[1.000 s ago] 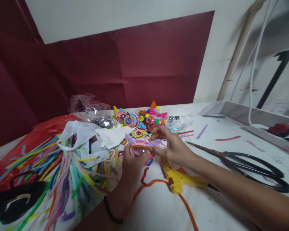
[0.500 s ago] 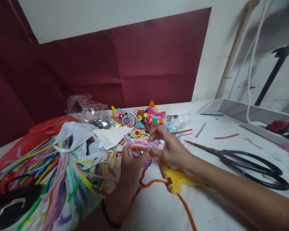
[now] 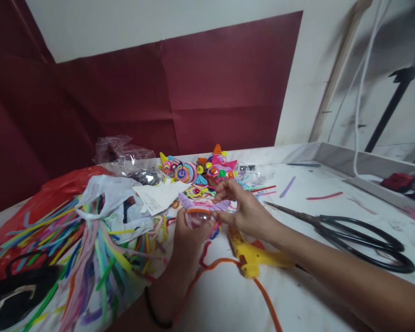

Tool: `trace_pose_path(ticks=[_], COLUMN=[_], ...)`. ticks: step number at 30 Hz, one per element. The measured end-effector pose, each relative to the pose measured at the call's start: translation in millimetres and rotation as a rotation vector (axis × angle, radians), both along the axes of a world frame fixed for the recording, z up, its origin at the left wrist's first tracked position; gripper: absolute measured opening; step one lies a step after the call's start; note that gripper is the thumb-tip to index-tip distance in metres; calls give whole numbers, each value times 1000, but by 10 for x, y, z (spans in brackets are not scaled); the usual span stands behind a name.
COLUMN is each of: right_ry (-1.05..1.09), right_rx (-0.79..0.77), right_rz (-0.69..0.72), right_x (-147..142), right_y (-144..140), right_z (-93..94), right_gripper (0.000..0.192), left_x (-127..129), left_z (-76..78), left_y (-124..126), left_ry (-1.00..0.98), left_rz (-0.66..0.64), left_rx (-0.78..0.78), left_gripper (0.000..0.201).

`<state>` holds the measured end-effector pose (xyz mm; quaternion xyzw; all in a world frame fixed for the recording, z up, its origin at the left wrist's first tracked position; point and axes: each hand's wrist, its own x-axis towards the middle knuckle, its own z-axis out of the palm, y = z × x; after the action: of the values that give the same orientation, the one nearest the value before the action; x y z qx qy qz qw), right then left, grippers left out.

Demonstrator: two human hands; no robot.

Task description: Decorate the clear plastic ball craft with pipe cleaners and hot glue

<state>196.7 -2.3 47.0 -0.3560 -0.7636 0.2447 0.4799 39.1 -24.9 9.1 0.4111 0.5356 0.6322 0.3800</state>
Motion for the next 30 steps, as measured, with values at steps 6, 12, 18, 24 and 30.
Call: trace_pose_path(ticks=[6,12,18,24,30], right_ry=[-11,2,3,-3,32], right_rx=[-17,-5,-20,-31,-71], right_rz=[1,5,-1,-8,13], right_x=[22,35,31,28,31], right_y=[5,23,29,25,19], right_z=[15,1,-3,-17,21], right_gripper=[42,42,42,42,39], left_x=[-10,5,4,18,8], left_z=[45,73,72,82,58], left_y=[-61,-67,-54,-68,-62], left_ry=[-1,22,70,48,54], left_rz=[-81,-77,-50,-66,-76], left_rx=[-3,-6,-29,-49,-39], left_gripper=[46,45,43,41,43])
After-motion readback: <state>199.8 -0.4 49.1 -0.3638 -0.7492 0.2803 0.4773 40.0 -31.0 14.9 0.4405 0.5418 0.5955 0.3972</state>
